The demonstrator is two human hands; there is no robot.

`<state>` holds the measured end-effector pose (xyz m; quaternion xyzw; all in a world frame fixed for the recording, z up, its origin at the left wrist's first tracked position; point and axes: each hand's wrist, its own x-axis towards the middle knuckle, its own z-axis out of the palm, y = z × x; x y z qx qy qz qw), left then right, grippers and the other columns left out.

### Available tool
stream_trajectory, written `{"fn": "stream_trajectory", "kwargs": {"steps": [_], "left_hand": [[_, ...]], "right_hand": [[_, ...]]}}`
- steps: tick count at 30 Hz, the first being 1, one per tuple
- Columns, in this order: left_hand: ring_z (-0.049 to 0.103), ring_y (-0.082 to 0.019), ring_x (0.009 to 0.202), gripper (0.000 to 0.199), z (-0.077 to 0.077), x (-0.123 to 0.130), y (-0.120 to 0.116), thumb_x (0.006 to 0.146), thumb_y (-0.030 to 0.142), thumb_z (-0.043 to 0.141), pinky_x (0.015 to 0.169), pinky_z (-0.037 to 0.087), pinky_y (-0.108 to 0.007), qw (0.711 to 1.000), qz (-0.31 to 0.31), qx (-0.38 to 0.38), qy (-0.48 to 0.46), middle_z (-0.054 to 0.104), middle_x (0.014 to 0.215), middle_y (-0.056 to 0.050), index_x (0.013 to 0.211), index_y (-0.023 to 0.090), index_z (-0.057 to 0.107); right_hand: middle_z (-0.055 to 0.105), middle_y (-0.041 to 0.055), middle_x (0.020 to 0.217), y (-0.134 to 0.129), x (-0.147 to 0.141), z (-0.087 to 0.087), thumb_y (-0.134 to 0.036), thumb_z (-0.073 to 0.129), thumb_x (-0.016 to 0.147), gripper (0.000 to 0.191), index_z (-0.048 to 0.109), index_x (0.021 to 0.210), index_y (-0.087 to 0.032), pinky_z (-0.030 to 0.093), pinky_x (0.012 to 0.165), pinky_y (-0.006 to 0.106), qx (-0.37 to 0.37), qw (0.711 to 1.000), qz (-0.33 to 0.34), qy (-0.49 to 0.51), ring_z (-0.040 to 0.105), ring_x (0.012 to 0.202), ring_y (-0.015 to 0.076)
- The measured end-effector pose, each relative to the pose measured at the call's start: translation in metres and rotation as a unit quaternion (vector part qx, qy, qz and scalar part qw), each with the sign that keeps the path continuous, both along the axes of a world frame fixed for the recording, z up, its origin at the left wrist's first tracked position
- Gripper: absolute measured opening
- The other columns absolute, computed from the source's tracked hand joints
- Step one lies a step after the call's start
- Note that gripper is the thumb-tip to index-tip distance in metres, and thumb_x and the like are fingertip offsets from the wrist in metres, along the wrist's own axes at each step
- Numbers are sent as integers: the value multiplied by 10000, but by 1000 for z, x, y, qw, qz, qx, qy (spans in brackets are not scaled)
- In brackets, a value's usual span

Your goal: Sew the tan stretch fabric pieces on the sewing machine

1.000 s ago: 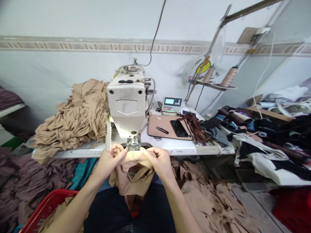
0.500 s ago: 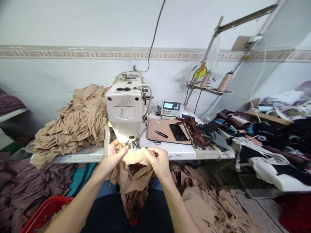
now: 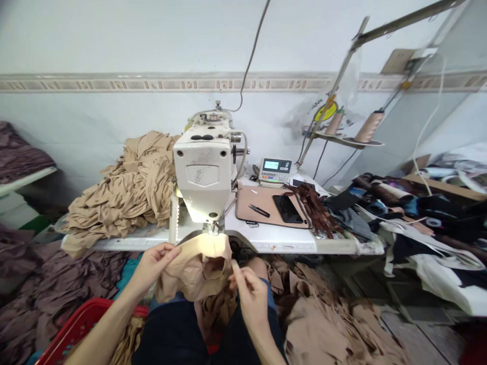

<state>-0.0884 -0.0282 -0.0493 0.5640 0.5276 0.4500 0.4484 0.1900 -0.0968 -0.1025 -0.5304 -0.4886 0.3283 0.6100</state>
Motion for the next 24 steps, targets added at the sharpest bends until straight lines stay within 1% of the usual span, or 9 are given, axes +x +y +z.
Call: {"fn": "stream_trajectory", "kwargs": {"steps": [3, 5, 7, 10, 13, 16, 19, 22, 24], "left_hand": [[645, -181, 723, 422, 12, -1, -2, 812, 581, 844, 708, 501, -254, 999, 6, -16, -50, 742, 796, -32, 847, 169, 762], [651, -183, 719, 447, 17, 7, -4, 824, 607, 835, 705, 509, -253, 999, -4, -20, -47, 743, 787, -36, 839, 166, 761], [635, -176, 687, 491, 16, 17, -9, 837, 646, 813, 669, 496, -244, 998, -20, -35, -43, 728, 761, -33, 848, 159, 755], [568, -150, 619, 545, 6, 27, -19, 842, 695, 790, 607, 449, -230, 994, -33, -75, -73, 668, 701, -6, 841, 155, 717], [526, -140, 618, 553, -8, 25, -29, 889, 696, 745, 604, 424, -229, 991, -68, -90, -77, 611, 683, 7, 795, 155, 679], [520, -145, 657, 561, -21, 14, -36, 930, 663, 717, 621, 405, -231, 983, -165, -76, -14, 584, 680, -2, 721, 144, 676], [602, -182, 766, 473, -29, 4, -40, 879, 604, 800, 687, 455, -247, 970, -227, -77, 36, 661, 788, -38, 792, 142, 756], [658, -219, 874, 428, -28, 8, -43, 844, 561, 850, 749, 508, -271, 981, -180, -73, 18, 722, 918, -67, 1003, 167, 800], [645, -202, 830, 436, -24, 21, -47, 891, 577, 800, 714, 506, -263, 983, -171, -73, -9, 735, 954, -75, 1075, 181, 787]], "right_hand": [[705, 61, 682, -6, -30, 11, -551, 681, 1014, 516, 756, 653, -190, 523, 619, 296, 8, 996, 85, 1, 664, 635, 197], [798, 107, 926, -2, -50, 21, -578, 749, 963, 404, 841, 897, -191, 588, 776, 331, -26, 988, 149, 41, 742, 863, 256], [805, 120, 1132, 4, -65, 29, -635, 784, 915, 501, 816, 1180, -211, 610, 876, 369, -72, 970, 206, 109, 748, 1033, 292], [788, 79, 1086, 6, -75, 36, -685, 800, 879, 614, 749, 1289, -231, 614, 859, 354, -96, 950, 229, 189, 740, 962, 254], [685, 1, 765, 0, -65, 36, -690, 826, 850, 541, 773, 1042, -187, 545, 615, 265, -134, 935, 251, 212, 609, 626, 153], [547, -50, 632, -9, -41, 34, -661, 863, 814, 516, 728, 833, -163, 336, 429, 211, -174, 924, 284, 190, 381, 473, 78], [495, -67, 609, -17, -18, 38, -591, 845, 849, 458, 673, 765, -175, 264, 436, 220, -187, 929, 299, 115, 335, 468, 71], [354, -83, 554, -26, -9, 52, -411, 787, 914, 493, 497, 579, -193, 220, 497, 239, -184, 931, 312, -46, 293, 515, 77], [319, -84, 536, -32, -12, 64, -295, 787, 897, 504, 459, 531, -186, 217, 516, 248, -166, 918, 327, -150, 291, 524, 79]]}}
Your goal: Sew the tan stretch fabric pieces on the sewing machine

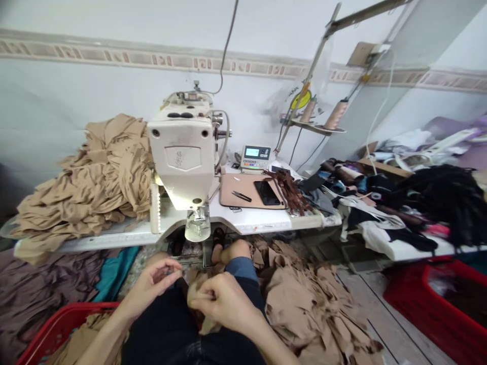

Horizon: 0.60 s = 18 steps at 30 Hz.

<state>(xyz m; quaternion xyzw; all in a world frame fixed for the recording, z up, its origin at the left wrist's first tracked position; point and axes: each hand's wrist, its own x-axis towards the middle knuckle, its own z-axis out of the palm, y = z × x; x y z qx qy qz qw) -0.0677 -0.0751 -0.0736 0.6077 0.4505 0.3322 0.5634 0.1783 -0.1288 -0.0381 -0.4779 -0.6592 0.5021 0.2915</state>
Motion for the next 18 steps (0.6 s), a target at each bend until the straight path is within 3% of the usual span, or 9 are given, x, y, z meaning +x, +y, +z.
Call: {"fn": "stream_trajectory", "kwargs": {"steps": [2, 5, 8, 12, 15, 18], "left_hand": [[595, -170, 728, 456, 2, 17, -7, 945, 623, 721, 630, 467, -244, 998, -57, -22, -12, 737, 943, -74, 1064, 186, 782], [508, -141, 581, 598, -1, 35, -20, 977, 734, 590, 535, 396, -237, 975, -203, -89, -6, 656, 721, -32, 867, 170, 754], [423, -116, 515, 626, -5, 36, -28, 942, 754, 625, 517, 329, -234, 956, -265, -130, 11, 510, 572, 28, 757, 162, 705], [456, -128, 638, 469, 2, 29, -26, 952, 605, 717, 603, 357, -234, 977, -195, -88, 17, 572, 694, 5, 883, 144, 771], [477, -136, 660, 411, 10, 32, -20, 971, 537, 718, 617, 376, -237, 989, -139, -57, 13, 593, 711, -6, 886, 140, 781], [448, -115, 604, 399, 17, 35, -14, 936, 513, 774, 589, 368, -222, 996, -76, -28, -36, 539, 677, 31, 1084, 143, 793]], "right_hand": [[383, -81, 538, -5, -3, 12, -226, 807, 875, 428, 538, 546, -177, 255, 538, 243, 37, 997, 60, -44, 375, 526, 83], [505, -72, 572, -9, 4, 26, -196, 816, 878, 305, 667, 612, -192, 309, 580, 235, 73, 986, 141, -45, 474, 564, 103], [597, -47, 621, -8, 24, 29, -244, 806, 897, 217, 757, 689, -209, 340, 593, 241, 70, 987, 136, -46, 505, 585, 124], [653, -10, 666, -4, 44, 10, -363, 745, 953, 248, 822, 790, -193, 380, 586, 245, 9, 999, 38, -2, 537, 613, 147], [671, 8, 664, 1, 43, -11, -459, 751, 930, 338, 806, 768, -168, 415, 583, 258, -15, 997, -52, 55, 540, 613, 158], [656, 13, 651, 5, 36, -26, -559, 768, 894, 427, 776, 758, -154, 428, 559, 267, -23, 986, -125, 105, 534, 591, 159]]}}
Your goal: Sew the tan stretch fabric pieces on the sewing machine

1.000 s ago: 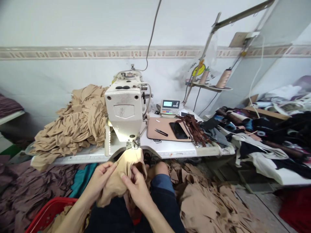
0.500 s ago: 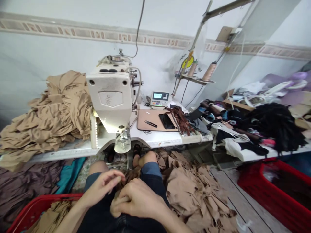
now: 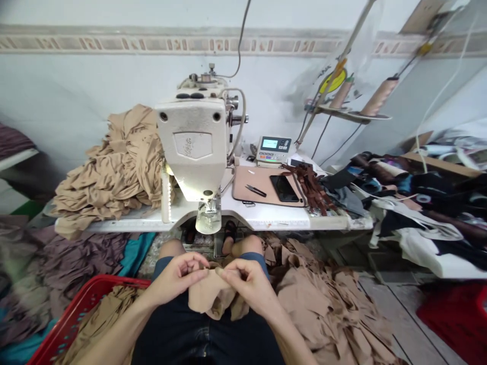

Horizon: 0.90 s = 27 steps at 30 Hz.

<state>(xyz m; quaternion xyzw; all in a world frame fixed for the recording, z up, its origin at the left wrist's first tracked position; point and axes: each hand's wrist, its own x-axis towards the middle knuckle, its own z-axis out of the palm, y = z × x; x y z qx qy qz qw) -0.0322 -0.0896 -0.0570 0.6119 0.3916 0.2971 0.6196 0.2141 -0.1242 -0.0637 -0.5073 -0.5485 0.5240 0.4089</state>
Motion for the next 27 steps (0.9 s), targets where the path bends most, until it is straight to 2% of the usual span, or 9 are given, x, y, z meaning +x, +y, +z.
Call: {"fn": "stream_trajectory", "kwargs": {"steps": [3, 5, 7, 9, 12, 15, 18, 23, 27], "left_hand": [[507, -126, 602, 451, 5, -1, 3, 947, 504, 765, 578, 396, -225, 999, 17, 27, -19, 587, 710, 10, 1242, 165, 803], [628, -180, 721, 376, 8, -5, 6, 992, 476, 712, 644, 464, -257, 996, 23, 80, 18, 709, 825, -65, 1174, 180, 855], [686, -228, 829, 331, 13, -7, 8, 1031, 433, 662, 721, 502, -291, 985, 37, 155, 70, 769, 894, -106, 1081, 195, 886], [697, -241, 833, 318, 18, -9, 11, 1048, 394, 635, 739, 508, -305, 970, 48, 217, 101, 777, 864, -107, 1020, 204, 889], [700, -239, 811, 306, 29, -8, 17, 1049, 344, 608, 734, 516, -303, 960, 60, 257, 90, 780, 857, -102, 972, 202, 868], [690, -224, 785, 305, 41, -4, 25, 1043, 337, 599, 738, 520, -294, 966, 76, 240, 55, 781, 854, -88, 921, 194, 840], [662, -205, 732, 304, 48, 0, 36, 1008, 391, 649, 683, 493, -275, 980, 94, 175, 21, 766, 819, -71, 866, 178, 814], [519, -141, 584, 353, 52, 6, 54, 937, 476, 724, 557, 365, -236, 981, 146, 120, 33, 608, 648, 0, 774, 163, 716], [467, -125, 571, 269, 54, 13, 63, 902, 422, 758, 561, 349, -221, 971, 199, 129, 22, 485, 617, 59, 838, 186, 646]], "right_hand": [[649, 16, 635, 2, -5, 1, -598, 770, 881, 456, 774, 773, -156, 420, 537, 276, 6, 999, -42, 9, 537, 563, 164], [663, 26, 643, 1, -7, 11, -568, 758, 907, 430, 777, 756, -166, 424, 549, 286, 47, 997, -55, -23, 560, 579, 177], [667, 34, 648, 0, -9, 24, -506, 729, 956, 399, 783, 730, -182, 420, 565, 299, 118, 988, -61, -80, 567, 597, 185], [664, 41, 649, 0, -11, 39, -450, 701, 996, 375, 802, 738, -198, 416, 571, 314, 187, 971, -66, -132, 565, 603, 193], [669, 53, 665, 6, -14, 56, -419, 687, 1014, 338, 836, 792, -212, 423, 572, 330, 242, 955, -76, -155, 563, 610, 205], [625, 32, 635, 19, -16, 65, -437, 712, 986, 337, 832, 760, -217, 403, 555, 322, 249, 952, -104, -147, 513, 575, 184], [616, 18, 619, 36, -16, 68, -475, 752, 934, 351, 820, 715, -209, 389, 538, 305, 221, 959, -136, -112, 501, 564, 171], [741, 54, 705, 61, -12, 59, -550, 825, 836, 395, 817, 747, -165, 487, 611, 305, 125, 984, -129, -18, 621, 644, 211], [728, 43, 686, 73, -9, 48, -573, 857, 807, 426, 801, 731, -157, 508, 645, 316, 113, 981, -155, 18, 626, 653, 210]]}}
